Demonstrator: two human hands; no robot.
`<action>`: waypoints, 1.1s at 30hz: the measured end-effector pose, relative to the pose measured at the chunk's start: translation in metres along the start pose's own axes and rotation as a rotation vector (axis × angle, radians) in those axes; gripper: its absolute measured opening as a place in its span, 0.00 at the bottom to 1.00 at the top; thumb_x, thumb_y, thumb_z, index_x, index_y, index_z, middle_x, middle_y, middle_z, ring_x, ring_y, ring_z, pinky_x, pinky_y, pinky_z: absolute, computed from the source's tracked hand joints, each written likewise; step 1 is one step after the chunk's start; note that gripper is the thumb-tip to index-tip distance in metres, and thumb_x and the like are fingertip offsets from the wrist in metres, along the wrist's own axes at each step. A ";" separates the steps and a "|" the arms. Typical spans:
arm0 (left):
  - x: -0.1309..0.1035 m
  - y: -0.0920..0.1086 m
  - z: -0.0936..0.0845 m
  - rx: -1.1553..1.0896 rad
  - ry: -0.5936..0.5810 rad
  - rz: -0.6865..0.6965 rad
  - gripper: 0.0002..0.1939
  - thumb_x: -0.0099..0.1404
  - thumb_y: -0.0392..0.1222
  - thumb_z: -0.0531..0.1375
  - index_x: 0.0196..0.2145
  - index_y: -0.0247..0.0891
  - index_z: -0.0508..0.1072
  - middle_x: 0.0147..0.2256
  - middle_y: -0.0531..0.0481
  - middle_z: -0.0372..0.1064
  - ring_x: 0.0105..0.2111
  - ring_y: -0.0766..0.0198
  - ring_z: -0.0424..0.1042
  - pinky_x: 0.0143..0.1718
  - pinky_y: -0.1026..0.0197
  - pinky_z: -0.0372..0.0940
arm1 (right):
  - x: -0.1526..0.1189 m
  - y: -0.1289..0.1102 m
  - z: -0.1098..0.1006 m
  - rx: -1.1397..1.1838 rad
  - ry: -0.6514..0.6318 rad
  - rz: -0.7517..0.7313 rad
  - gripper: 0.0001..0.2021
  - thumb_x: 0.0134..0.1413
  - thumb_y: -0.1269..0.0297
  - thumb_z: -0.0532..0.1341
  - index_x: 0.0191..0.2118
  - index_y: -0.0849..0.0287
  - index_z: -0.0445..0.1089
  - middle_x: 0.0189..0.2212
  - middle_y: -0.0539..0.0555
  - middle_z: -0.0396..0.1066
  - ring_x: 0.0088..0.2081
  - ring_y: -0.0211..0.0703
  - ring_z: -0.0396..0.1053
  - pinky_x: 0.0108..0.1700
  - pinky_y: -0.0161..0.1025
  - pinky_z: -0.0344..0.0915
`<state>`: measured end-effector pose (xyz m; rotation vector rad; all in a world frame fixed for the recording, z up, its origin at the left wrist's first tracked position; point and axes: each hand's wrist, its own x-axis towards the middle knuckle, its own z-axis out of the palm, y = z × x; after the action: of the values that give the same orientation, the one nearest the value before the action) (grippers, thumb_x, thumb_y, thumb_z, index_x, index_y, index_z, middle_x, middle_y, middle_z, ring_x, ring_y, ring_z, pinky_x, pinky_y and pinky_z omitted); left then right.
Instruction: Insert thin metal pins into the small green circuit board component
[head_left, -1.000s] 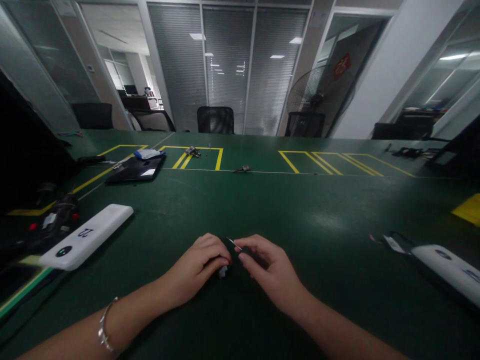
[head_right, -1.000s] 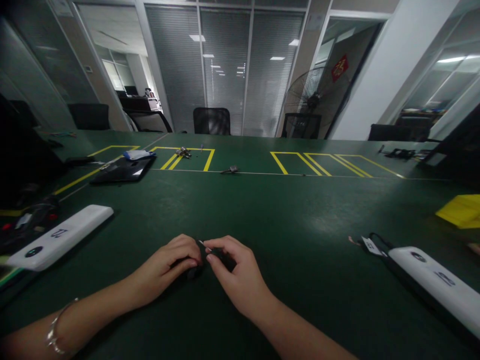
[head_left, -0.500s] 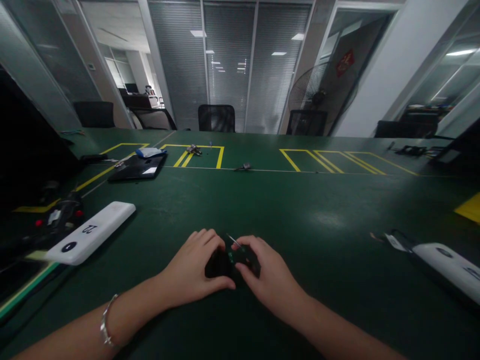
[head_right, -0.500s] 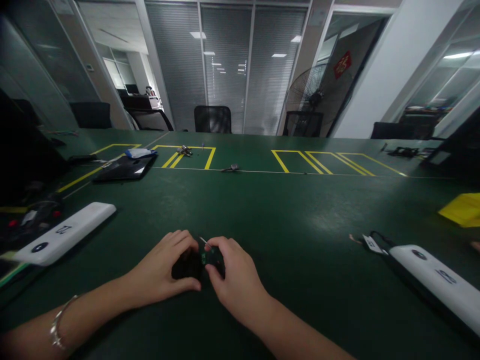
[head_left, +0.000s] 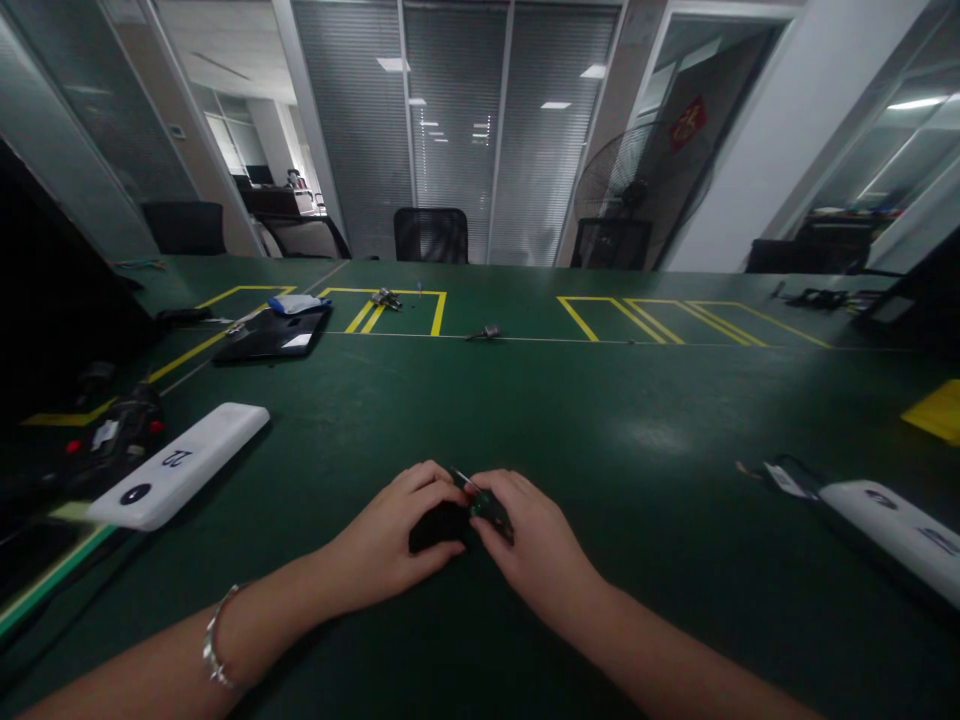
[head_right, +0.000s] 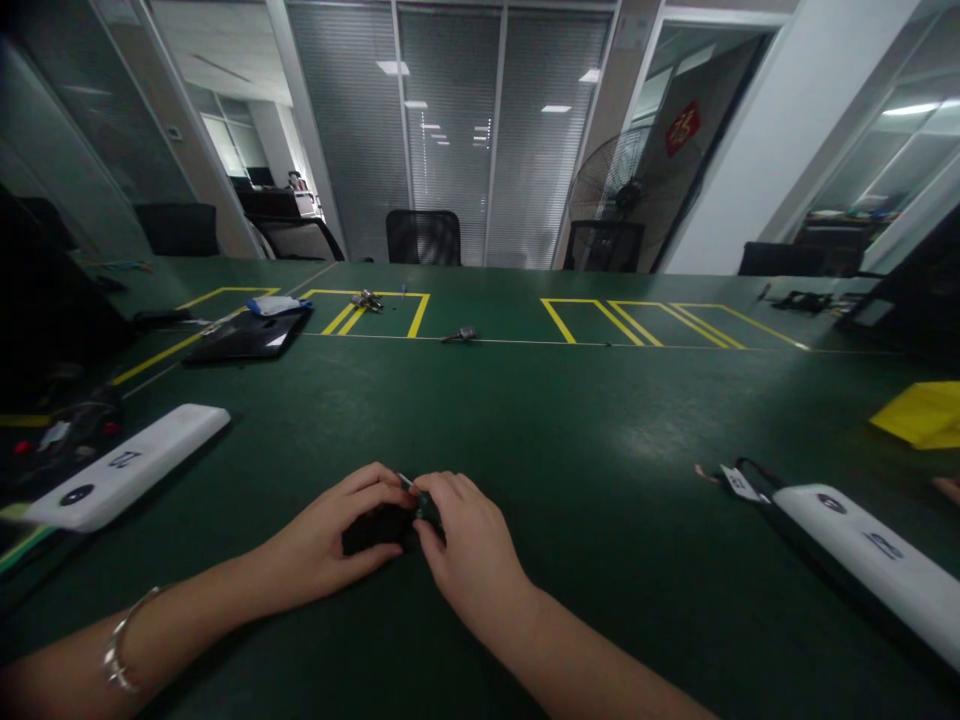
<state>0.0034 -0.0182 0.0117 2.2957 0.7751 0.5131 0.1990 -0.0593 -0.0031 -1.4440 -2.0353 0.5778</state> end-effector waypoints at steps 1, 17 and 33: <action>0.000 -0.001 0.000 -0.021 0.014 -0.008 0.17 0.62 0.35 0.61 0.48 0.43 0.68 0.47 0.46 0.64 0.47 0.55 0.65 0.50 0.51 0.63 | 0.000 0.001 0.000 0.003 0.018 -0.006 0.16 0.52 0.77 0.60 0.46 0.55 0.66 0.43 0.54 0.68 0.44 0.47 0.67 0.45 0.43 0.65; 0.001 -0.004 0.001 -0.074 0.042 -0.010 0.18 0.61 0.35 0.63 0.48 0.43 0.70 0.47 0.45 0.64 0.48 0.55 0.65 0.51 0.52 0.63 | 0.000 0.005 -0.002 -0.111 0.074 0.004 0.15 0.52 0.73 0.62 0.46 0.55 0.67 0.41 0.53 0.72 0.43 0.49 0.69 0.42 0.47 0.68; 0.001 -0.004 0.012 -0.710 0.082 -0.180 0.20 0.59 0.30 0.65 0.47 0.39 0.66 0.45 0.47 0.68 0.43 0.59 0.70 0.47 0.52 0.65 | -0.004 -0.001 -0.007 0.211 0.160 -0.156 0.17 0.54 0.71 0.61 0.49 0.52 0.66 0.41 0.53 0.71 0.43 0.44 0.70 0.43 0.40 0.68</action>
<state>0.0094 -0.0204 0.0006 1.5451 0.6876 0.6729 0.2040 -0.0637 0.0021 -1.1599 -1.8799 0.5731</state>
